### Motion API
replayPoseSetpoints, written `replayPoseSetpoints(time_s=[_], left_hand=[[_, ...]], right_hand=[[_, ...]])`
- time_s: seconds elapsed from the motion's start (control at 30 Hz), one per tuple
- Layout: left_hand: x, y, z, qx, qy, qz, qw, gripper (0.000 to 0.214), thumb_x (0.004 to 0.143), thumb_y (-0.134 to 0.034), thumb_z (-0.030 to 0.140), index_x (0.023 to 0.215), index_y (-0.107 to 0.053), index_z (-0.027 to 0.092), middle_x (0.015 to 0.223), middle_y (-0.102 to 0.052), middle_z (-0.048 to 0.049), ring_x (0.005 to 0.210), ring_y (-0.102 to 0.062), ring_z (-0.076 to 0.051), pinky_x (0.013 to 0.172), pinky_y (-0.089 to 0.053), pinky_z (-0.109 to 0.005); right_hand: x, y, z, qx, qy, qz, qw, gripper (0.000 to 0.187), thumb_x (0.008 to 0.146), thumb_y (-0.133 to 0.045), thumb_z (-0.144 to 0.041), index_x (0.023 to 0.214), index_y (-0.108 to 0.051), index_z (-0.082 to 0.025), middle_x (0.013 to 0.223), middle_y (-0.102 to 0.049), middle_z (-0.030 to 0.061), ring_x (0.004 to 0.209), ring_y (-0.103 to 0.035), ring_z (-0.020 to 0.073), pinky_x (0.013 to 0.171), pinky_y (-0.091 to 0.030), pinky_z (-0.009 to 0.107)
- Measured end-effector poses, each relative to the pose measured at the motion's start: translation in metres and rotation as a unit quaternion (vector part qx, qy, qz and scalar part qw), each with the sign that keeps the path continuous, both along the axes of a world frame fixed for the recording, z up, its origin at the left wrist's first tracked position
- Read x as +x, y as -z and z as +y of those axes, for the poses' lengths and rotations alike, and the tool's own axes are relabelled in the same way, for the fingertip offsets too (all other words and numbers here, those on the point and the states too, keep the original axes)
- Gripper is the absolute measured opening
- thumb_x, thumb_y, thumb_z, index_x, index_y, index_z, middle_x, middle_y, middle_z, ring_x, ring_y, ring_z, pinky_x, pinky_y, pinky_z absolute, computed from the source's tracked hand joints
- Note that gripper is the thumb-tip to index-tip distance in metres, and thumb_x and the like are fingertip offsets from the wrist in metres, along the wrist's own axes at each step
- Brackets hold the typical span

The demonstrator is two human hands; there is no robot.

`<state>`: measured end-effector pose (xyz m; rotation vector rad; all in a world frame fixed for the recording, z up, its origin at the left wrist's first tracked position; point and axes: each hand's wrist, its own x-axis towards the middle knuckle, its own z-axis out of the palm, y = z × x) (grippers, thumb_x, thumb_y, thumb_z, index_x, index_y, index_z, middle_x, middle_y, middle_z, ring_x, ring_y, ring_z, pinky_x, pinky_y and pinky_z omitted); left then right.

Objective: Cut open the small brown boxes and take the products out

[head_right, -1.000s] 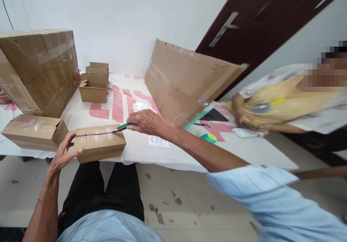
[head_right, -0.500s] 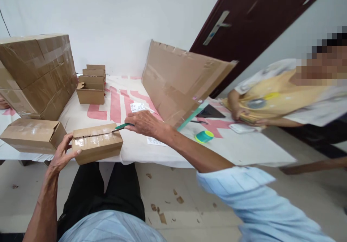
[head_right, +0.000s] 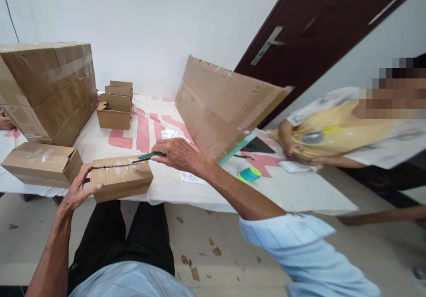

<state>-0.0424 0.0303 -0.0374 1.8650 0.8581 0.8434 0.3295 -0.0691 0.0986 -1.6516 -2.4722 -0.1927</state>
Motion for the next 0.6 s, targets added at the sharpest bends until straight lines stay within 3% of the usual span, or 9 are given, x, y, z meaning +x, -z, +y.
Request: replayPoseSetpoints(time_s=[0.33, 0.53, 0.6], left_hand=[[-0.001, 0.001, -0.001, -0.004, 0.008, -0.001, 1.000, 0.078, 0.083, -0.080, 0.056, 0.152, -0.055, 0.030, 0.163, -0.045, -0.0134, 0.151, -0.046, -0.039, 0.113, -0.052, -0.051], [-0.001, -0.006, -0.003, -0.010, 0.018, 0.014, 1.000, 0.107, 0.084, -0.081, 0.053, 0.174, -0.027, 0.034, 0.176, -0.033, -0.0129, 0.158, -0.038, -0.042, 0.117, -0.050, -0.050], [-0.001, -0.007, -0.004, -0.009, 0.023, 0.013, 1.000, 0.107, 0.085, -0.080, 0.052, 0.175, -0.024, 0.034, 0.176, -0.033, -0.0128, 0.158, -0.038, -0.042, 0.117, -0.050, -0.050]], right_hand=[[-0.018, 0.008, 0.020, -0.004, -0.027, 0.022, 0.999, 0.022, 0.107, -0.059, -0.034, 0.101, -0.077, -0.022, 0.094, -0.075, 0.0052, 0.082, -0.066, 0.0186, 0.067, -0.035, 0.029], [-0.042, 0.002, 0.026, 0.008, -0.066, 0.047, 0.997, 0.023, 0.108, -0.058, -0.033, 0.103, -0.077, -0.021, 0.096, -0.077, 0.0052, 0.080, -0.064, 0.0176, 0.070, -0.037, 0.029], [-0.052, 0.001, 0.029, 0.004, -0.070, 0.042, 0.997, 0.024, 0.108, -0.057, -0.033, 0.104, -0.078, -0.021, 0.097, -0.077, 0.0053, 0.081, -0.064, 0.0175, 0.069, -0.036, 0.029]])
